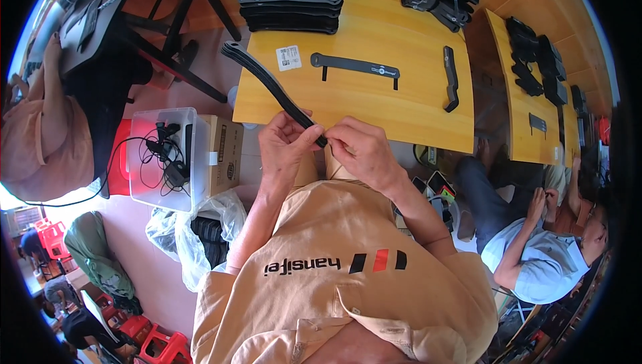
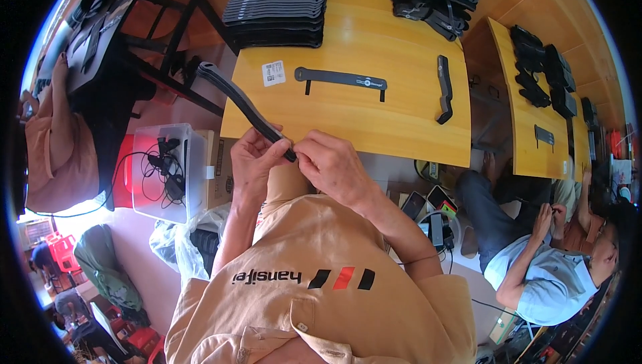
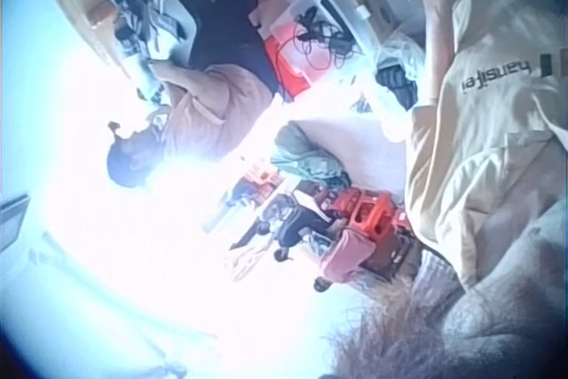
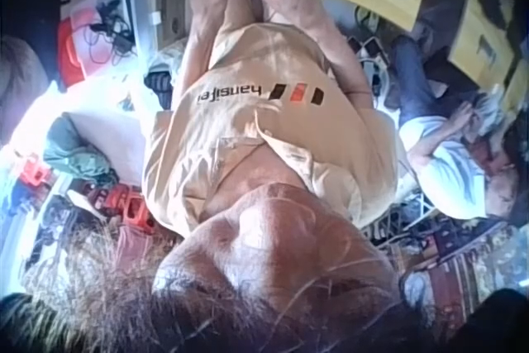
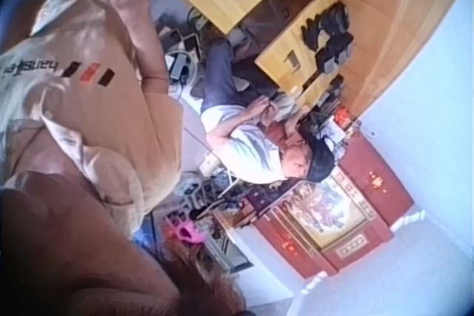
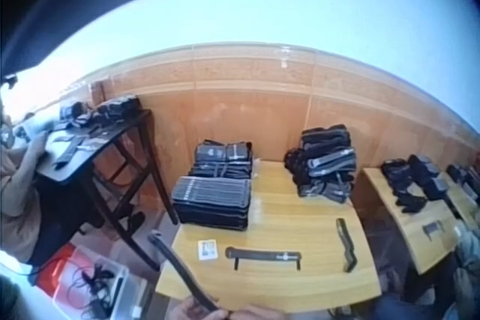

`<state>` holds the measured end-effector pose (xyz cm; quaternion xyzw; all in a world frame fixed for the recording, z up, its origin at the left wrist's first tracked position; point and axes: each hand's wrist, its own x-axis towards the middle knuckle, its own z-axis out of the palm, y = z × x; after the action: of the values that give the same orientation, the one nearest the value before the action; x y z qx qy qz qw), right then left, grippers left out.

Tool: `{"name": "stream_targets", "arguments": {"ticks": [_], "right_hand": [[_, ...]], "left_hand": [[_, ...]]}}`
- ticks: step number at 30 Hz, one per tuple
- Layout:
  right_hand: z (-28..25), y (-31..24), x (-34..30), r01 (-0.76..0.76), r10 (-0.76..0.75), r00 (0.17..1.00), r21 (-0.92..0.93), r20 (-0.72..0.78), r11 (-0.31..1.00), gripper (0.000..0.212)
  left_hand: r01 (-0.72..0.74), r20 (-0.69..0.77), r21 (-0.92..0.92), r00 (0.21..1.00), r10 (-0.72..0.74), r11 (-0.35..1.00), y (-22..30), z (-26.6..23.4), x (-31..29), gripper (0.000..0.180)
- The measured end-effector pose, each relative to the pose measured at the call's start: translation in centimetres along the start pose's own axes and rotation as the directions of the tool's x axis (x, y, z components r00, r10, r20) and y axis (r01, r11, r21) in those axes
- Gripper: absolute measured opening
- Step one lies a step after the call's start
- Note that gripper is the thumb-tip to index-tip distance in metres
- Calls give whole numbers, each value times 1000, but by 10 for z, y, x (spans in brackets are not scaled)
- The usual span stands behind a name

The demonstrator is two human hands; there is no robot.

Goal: Manually attaching small clips and labels to black plastic or textile strips at a workbench.

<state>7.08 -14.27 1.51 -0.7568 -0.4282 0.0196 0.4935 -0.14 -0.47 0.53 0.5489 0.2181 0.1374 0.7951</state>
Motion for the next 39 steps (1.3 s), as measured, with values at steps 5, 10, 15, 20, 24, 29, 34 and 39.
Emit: {"name": "stream_targets", "arguments": {"ticks": [5, 10, 15, 20, 24, 29, 34, 39], "right_hand": [[-2, 5, 2, -118, 113, 992, 93, 60, 989, 9], [-2, 5, 3, -184, 180, 983, 134, 42, 974, 8], [0, 2, -1, -45, 47, 998, 38, -47, 998, 9], [-3, 4, 0, -74, 74, 997, 93, 2, 993, 10], [-11, 3, 3, -328, 294, 942, 263, 163, 907, 8], [0, -1, -5, -133, 138, 990, 121, -28, 984, 5], [5, -3, -6, -60, 61, 998, 57, -29, 997, 6], [7, -2, -4, 37, -37, 999, -41, 6, 998, 8]], "left_hand": [[18, 25, -27, 1000, -17, 999, -2, 0, -1, 31], [31, 7, -69, 1000, -30, 997, -5, 2, 0, 30], [-1, -8, -81, 1000, 0, 997, -5, 3, 1, 28], [51, 76, -73, 996, -45, 996, -7, -1, 2, 28], [107, 123, -57, 987, -100, 993, -5, -1, 0, 26], [141, 125, 4, 982, -140, 990, -3, -4, 1, 27], [193, 190, 154, 957, -221, 969, 4, -12, -1, 21], [222, 206, 43, 952, -226, 974, 7, -12, -4, 18]]}}
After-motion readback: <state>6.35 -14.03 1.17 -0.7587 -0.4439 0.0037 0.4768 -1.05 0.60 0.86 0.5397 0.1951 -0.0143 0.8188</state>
